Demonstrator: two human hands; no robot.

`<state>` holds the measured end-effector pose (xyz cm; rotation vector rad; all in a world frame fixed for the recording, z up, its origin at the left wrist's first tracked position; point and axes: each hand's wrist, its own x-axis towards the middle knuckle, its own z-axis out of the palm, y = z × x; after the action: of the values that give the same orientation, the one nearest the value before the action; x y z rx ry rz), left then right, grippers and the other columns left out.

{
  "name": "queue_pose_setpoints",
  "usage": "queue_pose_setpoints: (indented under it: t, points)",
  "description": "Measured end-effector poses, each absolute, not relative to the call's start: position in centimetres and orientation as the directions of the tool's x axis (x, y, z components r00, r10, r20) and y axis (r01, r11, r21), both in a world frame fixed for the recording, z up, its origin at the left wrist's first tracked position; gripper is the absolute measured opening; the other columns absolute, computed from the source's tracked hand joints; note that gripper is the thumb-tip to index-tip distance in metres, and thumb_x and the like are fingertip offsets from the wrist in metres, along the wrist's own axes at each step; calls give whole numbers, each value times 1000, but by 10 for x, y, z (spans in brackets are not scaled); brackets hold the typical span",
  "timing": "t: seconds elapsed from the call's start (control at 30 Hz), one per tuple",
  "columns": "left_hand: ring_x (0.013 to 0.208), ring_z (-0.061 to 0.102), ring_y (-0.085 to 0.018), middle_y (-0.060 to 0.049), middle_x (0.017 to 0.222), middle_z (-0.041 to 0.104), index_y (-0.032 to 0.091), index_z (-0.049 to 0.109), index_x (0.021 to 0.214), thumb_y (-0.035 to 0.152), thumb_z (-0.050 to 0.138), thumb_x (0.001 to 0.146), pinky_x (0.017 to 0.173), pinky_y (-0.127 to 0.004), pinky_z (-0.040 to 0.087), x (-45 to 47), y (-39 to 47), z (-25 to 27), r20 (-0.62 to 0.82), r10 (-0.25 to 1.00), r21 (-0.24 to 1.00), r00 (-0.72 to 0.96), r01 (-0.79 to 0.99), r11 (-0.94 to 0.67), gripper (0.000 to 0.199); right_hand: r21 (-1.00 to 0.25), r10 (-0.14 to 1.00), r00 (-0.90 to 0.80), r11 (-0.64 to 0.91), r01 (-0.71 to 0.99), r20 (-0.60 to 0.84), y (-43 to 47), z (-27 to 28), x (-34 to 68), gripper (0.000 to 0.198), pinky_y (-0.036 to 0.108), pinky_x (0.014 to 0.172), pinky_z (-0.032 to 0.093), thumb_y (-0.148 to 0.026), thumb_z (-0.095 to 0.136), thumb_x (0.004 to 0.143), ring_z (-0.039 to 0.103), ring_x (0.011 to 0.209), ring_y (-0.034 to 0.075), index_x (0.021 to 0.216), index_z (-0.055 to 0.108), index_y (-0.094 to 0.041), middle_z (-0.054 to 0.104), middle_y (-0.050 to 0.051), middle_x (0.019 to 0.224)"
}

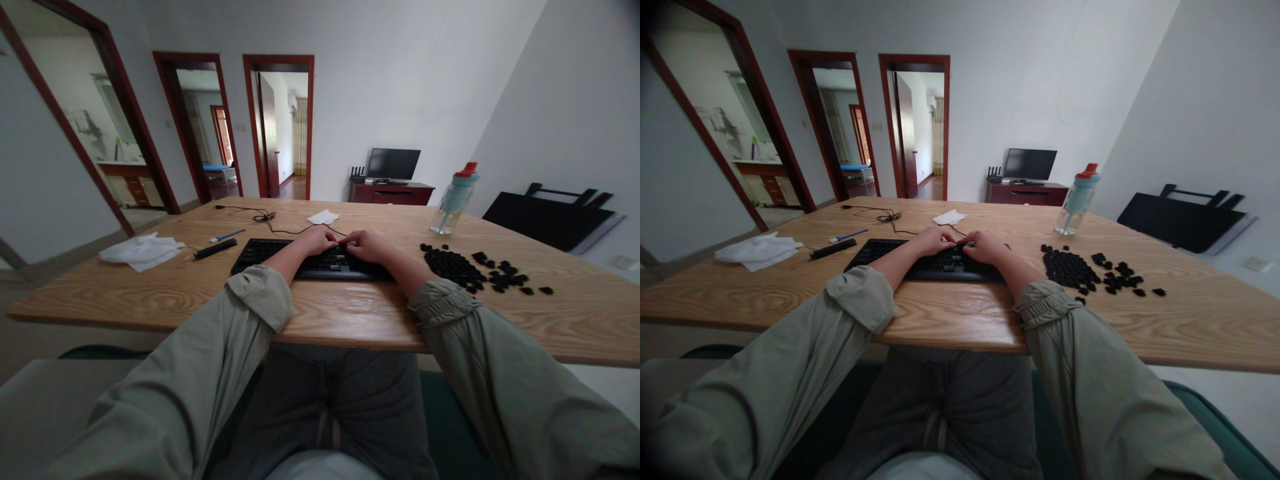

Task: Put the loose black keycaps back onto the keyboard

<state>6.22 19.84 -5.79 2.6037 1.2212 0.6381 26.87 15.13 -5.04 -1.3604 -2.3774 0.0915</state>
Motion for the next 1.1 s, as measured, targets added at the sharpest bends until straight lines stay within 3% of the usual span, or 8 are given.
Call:
queue_pose_setpoints:
  t: [0.37, 0.5, 0.63, 1.1]
  points:
    - [71, 64, -17, -4, 80, 76, 20, 81, 93, 39, 64, 84, 66, -25, 45, 65, 196, -49, 242, 810, 345, 534, 733, -587, 26, -221, 834, -461, 532, 818, 302, 145, -47, 262, 40, 25, 84, 50, -16, 59, 82, 69, 89, 19, 117, 76, -25, 77, 5, 105]
    - [78, 65, -16, -3, 89, 78, 20, 79, 102, 31, 60, 87, 70, -23, 46, 57, 191, -42, 248, 793, 382, 556, 696, -608, 27, -286, 865, -407, 485, 826, 293, 150, -48, 261, 34, 26, 77, 51, -20, 60, 85, 69, 79, 18, 115, 77, -22, 78, 6, 97]
    - [84, 67, -17, -3, 94, 78, 21, 79, 104, 27, 60, 85, 73, -24, 47, 42, 185, -34, 308, 823, 367, 477, 739, -565, 27, -352, 860, -403, 499, 792, 314, 155, -49, 259, 27, 25, 77, 50, -24, 60, 88, 69, 81, 17, 106, 79, -18, 78, 7, 100]
    - [87, 68, -17, -3, 99, 78, 22, 78, 106, 27, 58, 87, 79, -23, 48, 43, 164, -28, 214, 835, 274, 507, 789, -549, 28, -310, 863, -406, 491, 814, 302, 157, -46, 256, 24, 26, 78, 50, -19, 60, 84, 66, 78, 15, 100, 78, -19, 77, 5, 93]
